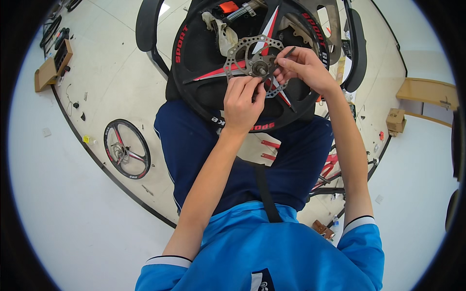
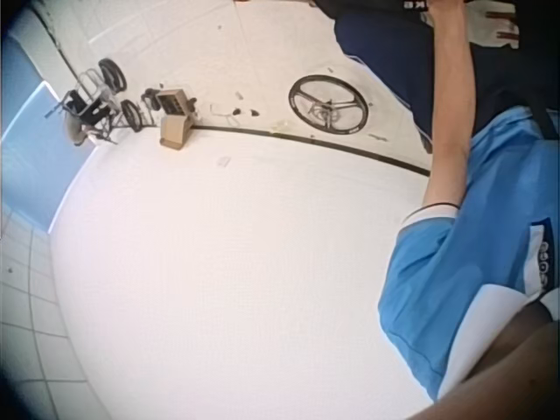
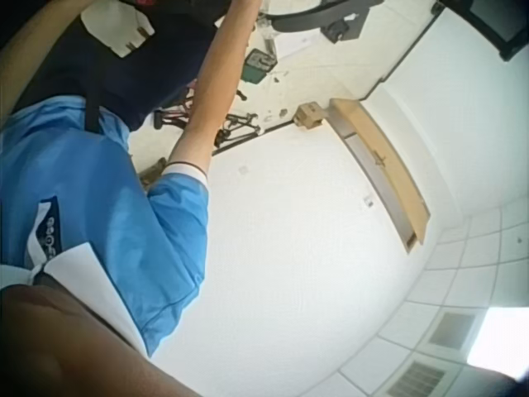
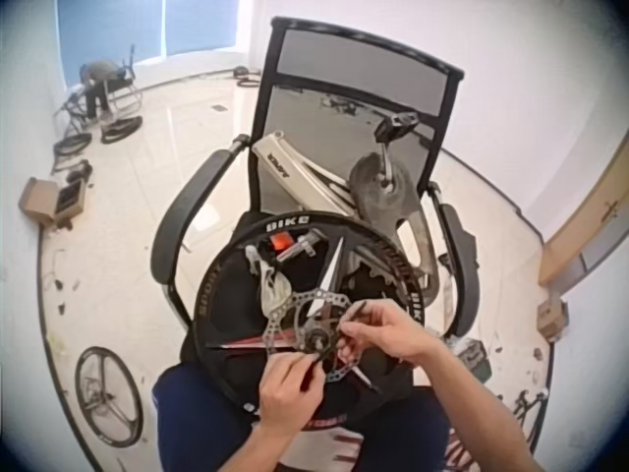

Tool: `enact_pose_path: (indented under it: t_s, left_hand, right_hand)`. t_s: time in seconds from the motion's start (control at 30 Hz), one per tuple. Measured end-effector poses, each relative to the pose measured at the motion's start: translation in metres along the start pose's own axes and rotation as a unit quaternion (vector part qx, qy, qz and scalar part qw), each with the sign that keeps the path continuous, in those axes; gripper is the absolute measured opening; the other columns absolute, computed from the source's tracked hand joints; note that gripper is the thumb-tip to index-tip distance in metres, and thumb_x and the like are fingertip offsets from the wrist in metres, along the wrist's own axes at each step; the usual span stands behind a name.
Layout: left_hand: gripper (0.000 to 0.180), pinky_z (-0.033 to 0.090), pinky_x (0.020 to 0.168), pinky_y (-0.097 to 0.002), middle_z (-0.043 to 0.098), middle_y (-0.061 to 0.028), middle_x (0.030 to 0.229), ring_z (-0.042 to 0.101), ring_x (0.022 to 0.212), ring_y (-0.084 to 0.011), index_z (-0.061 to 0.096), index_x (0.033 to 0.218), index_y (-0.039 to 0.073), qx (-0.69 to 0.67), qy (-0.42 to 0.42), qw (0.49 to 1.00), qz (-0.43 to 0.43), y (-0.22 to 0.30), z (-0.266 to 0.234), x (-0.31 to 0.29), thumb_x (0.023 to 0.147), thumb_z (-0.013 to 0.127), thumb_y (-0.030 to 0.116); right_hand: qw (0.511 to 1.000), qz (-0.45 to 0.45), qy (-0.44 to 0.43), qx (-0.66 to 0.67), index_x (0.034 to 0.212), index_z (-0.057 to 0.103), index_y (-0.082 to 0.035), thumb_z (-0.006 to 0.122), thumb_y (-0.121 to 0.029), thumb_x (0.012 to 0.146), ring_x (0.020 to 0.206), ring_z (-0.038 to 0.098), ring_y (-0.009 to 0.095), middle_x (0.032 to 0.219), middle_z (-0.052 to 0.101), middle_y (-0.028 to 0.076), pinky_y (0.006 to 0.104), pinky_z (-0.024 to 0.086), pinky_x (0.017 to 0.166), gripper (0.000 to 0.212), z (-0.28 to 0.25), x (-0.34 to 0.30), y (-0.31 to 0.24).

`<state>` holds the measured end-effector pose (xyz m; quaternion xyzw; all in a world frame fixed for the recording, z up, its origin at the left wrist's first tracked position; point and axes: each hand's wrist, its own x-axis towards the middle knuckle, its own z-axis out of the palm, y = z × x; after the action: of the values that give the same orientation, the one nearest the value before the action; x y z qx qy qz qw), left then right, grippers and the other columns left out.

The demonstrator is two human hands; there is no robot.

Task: The person installs a bicycle chain onto a disc brake rotor mounted on a wheel hub. They thread the chain through the rotor's cutouts and secure it by hand, repeatedly adjusting the chain's position.

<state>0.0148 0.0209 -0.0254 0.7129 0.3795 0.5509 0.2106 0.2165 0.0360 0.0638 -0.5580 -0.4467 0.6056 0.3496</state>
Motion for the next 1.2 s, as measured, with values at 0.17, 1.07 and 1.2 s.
enact_pose_path:
  t_s: [0.17, 1.07, 1.2]
  left_hand:
    - [0.020, 0.054, 0.071, -0.0364, 0.068, -0.0088, 0.089, 0.065, 0.081, -0.0278, 0.073, 0.093, 0.001, 0.012, 0.003, 1.000, -0.007, 0.002, 0.001, 0.003, 0.074, 0.077, -0.004]
    - [0.017, 0.055, 0.074, -0.0326, 0.071, -0.0096, 0.093, 0.069, 0.083, -0.0253, 0.077, 0.102, 0.003, -0.049, -0.214, 0.971, -0.095, -0.008, -0.042, 0.036, 0.087, 0.071, 0.003]
    - [0.014, 0.055, 0.073, -0.0315, 0.072, -0.0103, 0.091, 0.069, 0.080, -0.0236, 0.078, 0.099, 0.002, -0.034, -0.181, 0.974, -0.131, -0.007, -0.065, 0.041, 0.087, 0.074, 0.007]
  right_hand:
    - [0.992, -0.046, 0.035, -0.109, 0.105, 0.062, -0.002, 0.069, -0.014, 0.097, 0.071, 0.071, 0.013, 0.084, 0.071, 0.009, 0.0269, 0.059, 0.065, 0.016, -0.002, 0.012, -0.021]
    - [0.961, -0.043, 0.231, 0.145, 0.103, 0.066, 0.007, 0.056, -0.009, 0.101, 0.064, 0.067, 0.012, 0.081, 0.072, 0.008, 0.0274, 0.052, 0.057, 0.019, 0.195, -0.021, 0.097]
    - [0.956, -0.066, 0.248, 0.141, 0.105, 0.067, 0.006, 0.058, -0.012, 0.099, 0.080, 0.065, 0.011, 0.093, 0.073, 0.007, 0.0276, 0.052, 0.068, 0.021, 0.201, 0.002, 0.073]
